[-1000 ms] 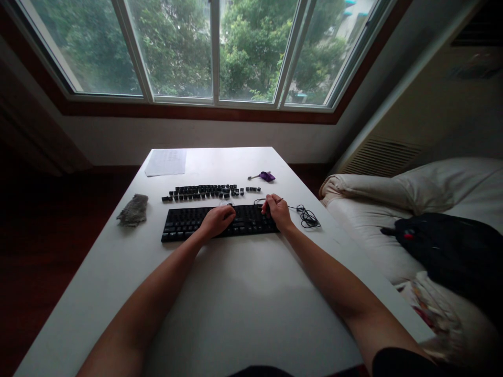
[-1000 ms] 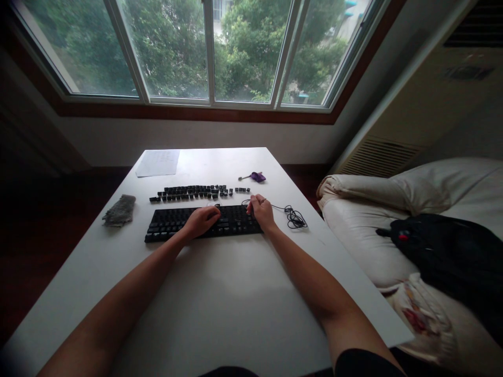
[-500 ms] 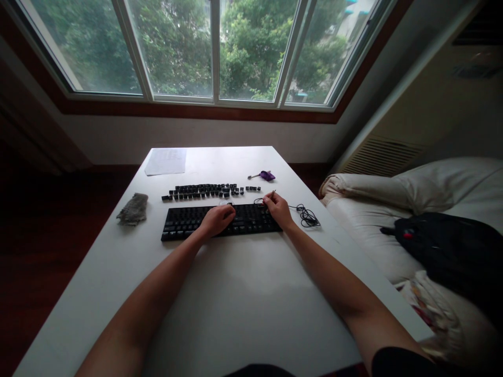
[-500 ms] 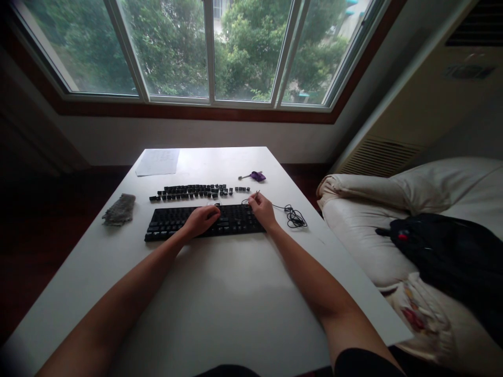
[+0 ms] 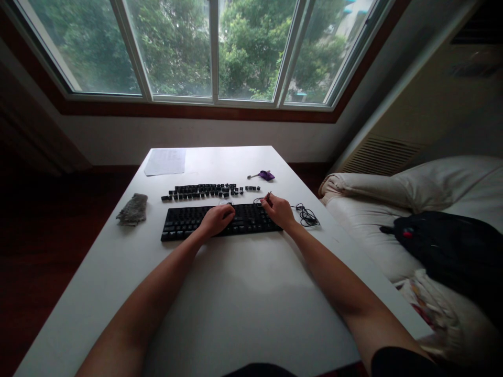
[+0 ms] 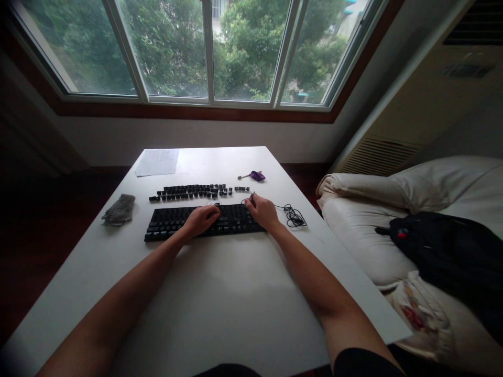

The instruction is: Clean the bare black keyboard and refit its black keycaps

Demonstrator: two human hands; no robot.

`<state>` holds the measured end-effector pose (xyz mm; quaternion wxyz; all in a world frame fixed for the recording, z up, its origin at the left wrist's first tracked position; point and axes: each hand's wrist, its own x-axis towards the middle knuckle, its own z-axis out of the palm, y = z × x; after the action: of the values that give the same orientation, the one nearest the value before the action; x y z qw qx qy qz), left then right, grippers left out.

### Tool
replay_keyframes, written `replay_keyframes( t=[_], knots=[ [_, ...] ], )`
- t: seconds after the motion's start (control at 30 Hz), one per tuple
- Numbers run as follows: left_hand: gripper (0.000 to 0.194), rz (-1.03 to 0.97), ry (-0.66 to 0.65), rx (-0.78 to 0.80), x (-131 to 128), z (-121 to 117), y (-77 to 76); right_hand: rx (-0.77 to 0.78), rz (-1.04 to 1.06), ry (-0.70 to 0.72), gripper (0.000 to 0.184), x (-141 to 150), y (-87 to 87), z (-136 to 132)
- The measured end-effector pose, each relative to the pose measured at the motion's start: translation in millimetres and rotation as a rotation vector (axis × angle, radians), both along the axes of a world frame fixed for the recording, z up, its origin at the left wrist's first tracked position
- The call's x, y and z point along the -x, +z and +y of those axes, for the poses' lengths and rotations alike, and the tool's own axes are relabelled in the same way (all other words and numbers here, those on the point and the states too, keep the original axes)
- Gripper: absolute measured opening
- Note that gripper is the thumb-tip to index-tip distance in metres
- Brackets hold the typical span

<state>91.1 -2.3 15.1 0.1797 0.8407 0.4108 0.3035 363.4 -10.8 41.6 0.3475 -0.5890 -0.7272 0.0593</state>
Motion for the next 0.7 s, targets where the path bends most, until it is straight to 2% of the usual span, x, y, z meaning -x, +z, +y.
replay_keyframes(
  t=[0.17, 0.43, 0.53, 0.7],
  knots=[
    [0.013, 0.003, 0.0, 0.002, 0.3, -1.0, 1.0, 0.03, 0.169, -0.107, 0.035, -8.9, -9.8, 9.9],
    [0.012, 0.004, 0.001, -0.003, 0.5, -0.6, 0.2, 0.217, 0.569, -0.219, 0.035, -23.0, -27.0, 24.8],
    [0.013, 0.013, 0.003, 0.002, 0.6, -0.3, 0.0, 0.21, 0.633, -0.195, 0.036, -22.0, -24.8, 23.1],
    [0.013, 0.01, 0.008, 0.006, 0.4, 0.4, -0.2, 0.185, 0.658, -0.055, 0.039, -10.1, -15.8, 15.3]
  ],
)
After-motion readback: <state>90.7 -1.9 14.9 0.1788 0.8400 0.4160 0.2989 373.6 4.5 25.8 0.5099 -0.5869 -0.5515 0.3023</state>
